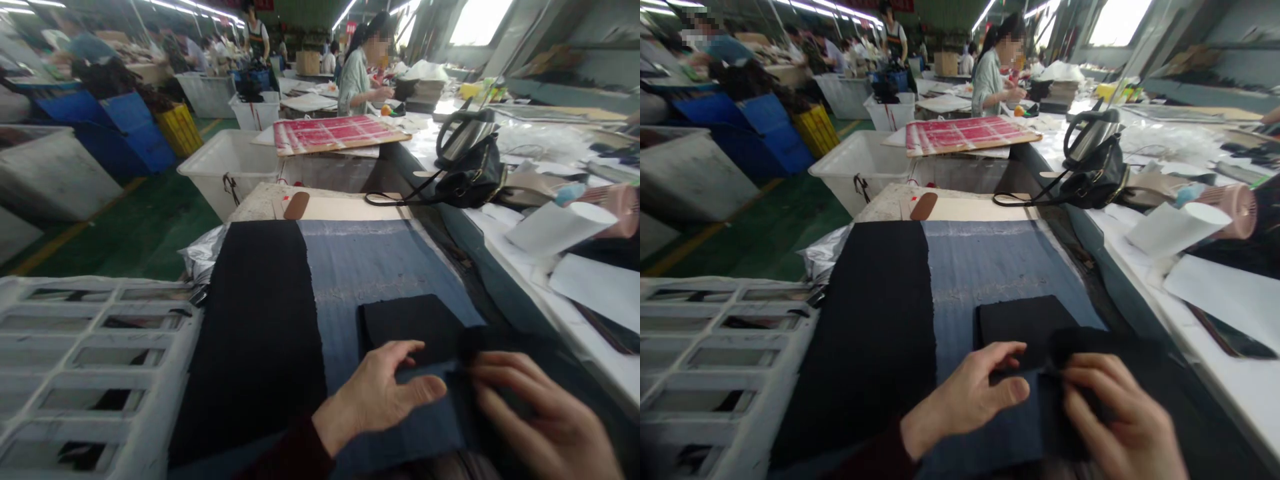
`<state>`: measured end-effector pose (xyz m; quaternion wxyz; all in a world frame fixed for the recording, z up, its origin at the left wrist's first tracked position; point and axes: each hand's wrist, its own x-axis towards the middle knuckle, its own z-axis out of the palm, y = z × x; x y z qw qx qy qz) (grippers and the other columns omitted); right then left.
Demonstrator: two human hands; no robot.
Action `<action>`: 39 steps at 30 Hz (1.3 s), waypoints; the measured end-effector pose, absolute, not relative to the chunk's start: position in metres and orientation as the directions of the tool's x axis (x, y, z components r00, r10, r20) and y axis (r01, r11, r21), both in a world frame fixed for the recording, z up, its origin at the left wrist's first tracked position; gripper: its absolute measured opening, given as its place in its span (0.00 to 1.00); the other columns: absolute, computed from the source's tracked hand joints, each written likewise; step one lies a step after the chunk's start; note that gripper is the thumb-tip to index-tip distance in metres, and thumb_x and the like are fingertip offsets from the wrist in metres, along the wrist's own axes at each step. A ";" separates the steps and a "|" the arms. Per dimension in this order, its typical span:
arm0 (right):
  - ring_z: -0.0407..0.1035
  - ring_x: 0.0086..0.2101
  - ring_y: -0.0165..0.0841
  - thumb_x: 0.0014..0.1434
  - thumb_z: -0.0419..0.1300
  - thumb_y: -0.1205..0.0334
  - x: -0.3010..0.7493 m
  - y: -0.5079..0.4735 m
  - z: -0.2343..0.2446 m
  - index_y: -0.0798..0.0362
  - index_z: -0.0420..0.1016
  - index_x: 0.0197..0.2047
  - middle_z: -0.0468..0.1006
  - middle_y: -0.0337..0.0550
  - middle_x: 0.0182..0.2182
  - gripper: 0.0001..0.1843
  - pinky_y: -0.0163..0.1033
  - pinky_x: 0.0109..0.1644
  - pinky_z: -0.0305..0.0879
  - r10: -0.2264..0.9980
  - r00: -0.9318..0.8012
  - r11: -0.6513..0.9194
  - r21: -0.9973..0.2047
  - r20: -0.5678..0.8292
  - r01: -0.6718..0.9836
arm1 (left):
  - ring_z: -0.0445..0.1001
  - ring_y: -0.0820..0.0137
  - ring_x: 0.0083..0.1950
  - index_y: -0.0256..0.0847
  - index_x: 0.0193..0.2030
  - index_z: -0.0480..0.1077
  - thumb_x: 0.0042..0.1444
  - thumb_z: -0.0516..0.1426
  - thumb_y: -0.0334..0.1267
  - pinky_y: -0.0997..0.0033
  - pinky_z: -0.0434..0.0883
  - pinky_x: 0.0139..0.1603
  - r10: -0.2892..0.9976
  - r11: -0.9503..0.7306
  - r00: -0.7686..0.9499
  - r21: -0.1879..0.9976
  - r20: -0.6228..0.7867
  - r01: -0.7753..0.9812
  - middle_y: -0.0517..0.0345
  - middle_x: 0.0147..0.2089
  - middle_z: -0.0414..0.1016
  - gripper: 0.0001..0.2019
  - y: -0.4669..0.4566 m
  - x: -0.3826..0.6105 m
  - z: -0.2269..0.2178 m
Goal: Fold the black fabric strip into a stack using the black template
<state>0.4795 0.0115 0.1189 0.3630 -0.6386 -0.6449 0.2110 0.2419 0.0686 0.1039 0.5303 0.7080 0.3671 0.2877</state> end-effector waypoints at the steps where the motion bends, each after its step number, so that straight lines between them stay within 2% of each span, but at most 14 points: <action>1: 0.67 0.51 0.48 0.49 0.66 0.57 0.457 0.013 0.112 0.45 0.78 0.40 0.71 0.49 0.53 0.13 0.47 0.49 0.69 0.974 -0.046 0.189 -0.675 0.224 0.713 | 0.73 0.67 0.50 0.45 0.61 0.62 0.59 0.54 0.54 0.71 0.70 0.47 0.831 -0.072 0.557 0.991 -0.002 0.111 0.54 0.54 0.73 0.26 0.060 0.238 0.111; 4: 0.58 0.60 0.49 0.50 0.64 0.61 0.401 0.019 0.101 0.45 0.76 0.41 0.65 0.45 0.60 0.12 0.52 0.60 0.62 0.923 -0.237 0.377 -0.593 0.302 0.711 | 0.72 0.72 0.33 0.39 0.45 0.72 0.65 0.47 0.50 0.75 0.65 0.31 0.894 0.025 0.436 0.984 -0.102 0.178 0.57 0.34 0.76 0.19 0.039 0.219 0.116; 6: 0.57 0.60 0.49 0.49 0.65 0.61 0.383 0.027 0.103 0.44 0.73 0.48 0.64 0.45 0.61 0.20 0.53 0.61 0.60 0.933 -0.272 0.359 -0.669 0.237 0.651 | 0.68 0.74 0.27 0.38 0.35 0.72 0.66 0.45 0.46 0.73 0.60 0.27 0.904 -0.047 0.415 0.943 -0.100 0.329 0.59 0.26 0.72 0.19 0.030 0.200 0.113; 8: 0.62 0.57 0.47 0.46 0.68 0.61 0.378 0.039 0.107 0.42 0.63 0.61 0.67 0.48 0.59 0.38 0.51 0.59 0.63 0.926 -0.376 0.250 -0.792 0.027 0.557 | 0.68 0.74 0.27 0.40 0.34 0.72 0.65 0.47 0.42 0.72 0.59 0.30 0.864 -0.185 0.500 0.896 -0.048 0.405 0.60 0.27 0.72 0.16 0.024 0.176 0.114; 10: 0.67 0.53 0.45 0.41 0.71 0.61 0.379 0.052 0.105 0.42 0.58 0.65 0.72 0.47 0.54 0.49 0.47 0.56 0.66 0.808 -0.536 0.079 -0.858 -0.243 0.508 | 0.69 0.73 0.29 0.41 0.36 0.72 0.64 0.48 0.40 0.72 0.60 0.33 0.828 -0.251 0.559 0.869 -0.035 0.426 0.59 0.29 0.73 0.13 0.017 0.151 0.120; 12: 0.70 0.47 0.43 0.38 0.73 0.62 0.379 0.061 0.094 0.44 0.68 0.60 0.76 0.44 0.47 0.43 0.41 0.50 0.69 0.644 -0.599 -0.105 -0.830 -0.476 0.547 | 0.68 0.73 0.28 0.42 0.36 0.73 0.65 0.47 0.41 0.72 0.60 0.32 0.856 -0.164 0.506 0.874 -0.104 0.458 0.60 0.28 0.73 0.15 0.009 0.124 0.125; 15: 0.71 0.36 0.36 0.41 0.71 0.61 0.367 0.066 0.063 0.50 0.78 0.43 0.78 0.39 0.35 0.23 0.33 0.36 0.68 0.529 -0.549 -0.318 -0.751 -0.647 0.579 | 0.69 0.71 0.30 0.44 0.42 0.74 0.64 0.47 0.47 0.72 0.63 0.33 0.949 0.119 0.197 0.860 -0.245 0.495 0.60 0.29 0.75 0.16 -0.008 0.080 0.115; 17: 0.69 0.30 0.31 0.46 0.69 0.58 0.350 0.064 0.043 0.54 0.78 0.35 0.77 0.38 0.29 0.13 0.32 0.32 0.64 0.515 -0.575 -0.435 -0.772 -0.635 0.463 | 0.73 0.66 0.37 0.44 0.49 0.73 0.61 0.50 0.50 0.71 0.67 0.37 0.954 0.295 -0.082 0.841 -0.290 0.454 0.58 0.37 0.78 0.18 -0.021 0.051 0.096; 19: 0.67 0.27 0.28 0.50 0.67 0.54 0.328 0.062 0.030 0.56 0.75 0.30 0.74 0.37 0.26 0.13 0.32 0.32 0.63 0.549 -0.595 -0.537 -0.794 -0.586 0.287 | 0.73 0.61 0.46 0.42 0.51 0.72 0.58 0.53 0.53 0.68 0.70 0.44 0.892 0.433 -0.298 0.835 -0.342 0.338 0.54 0.45 0.78 0.21 -0.033 0.025 0.073; 21: 0.67 0.28 0.28 0.51 0.66 0.52 0.303 0.060 0.024 0.56 0.74 0.32 0.75 0.38 0.27 0.15 0.32 0.34 0.63 0.613 -0.549 -0.609 -0.783 -0.569 0.131 | 0.73 0.59 0.49 0.40 0.51 0.71 0.56 0.54 0.54 0.66 0.71 0.47 0.831 0.498 -0.383 0.847 -0.404 0.188 0.52 0.47 0.77 0.23 -0.039 0.005 0.055; 25: 0.69 0.30 0.32 0.52 0.64 0.47 0.264 0.065 0.018 0.55 0.72 0.33 0.75 0.40 0.28 0.18 0.36 0.36 0.65 0.680 -0.445 -0.639 -0.769 -0.583 0.031 | 0.75 0.61 0.39 0.38 0.42 0.72 0.53 0.55 0.58 0.66 0.72 0.41 0.805 0.496 -0.418 0.864 -0.421 0.088 0.54 0.36 0.78 0.24 -0.038 -0.017 0.035; 29: 0.68 0.31 0.33 0.52 0.62 0.45 0.254 0.068 0.004 0.54 0.71 0.34 0.74 0.41 0.30 0.20 0.37 0.36 0.64 0.733 -0.439 -0.458 -0.854 -0.520 0.247 | 0.73 0.65 0.34 0.39 0.35 0.70 0.51 0.54 0.62 0.70 0.69 0.34 0.789 0.518 -0.473 0.838 -0.391 0.172 0.58 0.30 0.74 0.25 -0.032 -0.028 0.023; 33: 0.57 0.25 0.29 0.55 0.57 0.45 0.257 0.061 -0.009 0.52 0.63 0.23 0.62 0.35 0.21 0.20 0.35 0.28 0.53 0.822 -0.356 -0.194 -0.807 -0.444 0.558 | 0.68 0.70 0.28 0.40 0.32 0.65 0.57 0.51 0.59 0.73 0.62 0.28 0.813 0.527 -0.462 0.786 -0.355 0.324 0.63 0.25 0.67 0.21 -0.032 -0.035 0.011; 39: 0.52 0.24 0.28 0.58 0.49 0.39 0.253 0.067 -0.009 0.52 0.62 0.23 0.55 0.33 0.20 0.25 0.36 0.27 0.47 0.844 -0.293 -0.176 -0.747 -0.450 0.642 | 0.59 0.74 0.24 0.43 0.24 0.57 0.59 0.51 0.54 0.74 0.54 0.27 0.829 0.514 -0.504 0.686 -0.243 0.515 0.68 0.20 0.54 0.20 -0.028 -0.042 0.011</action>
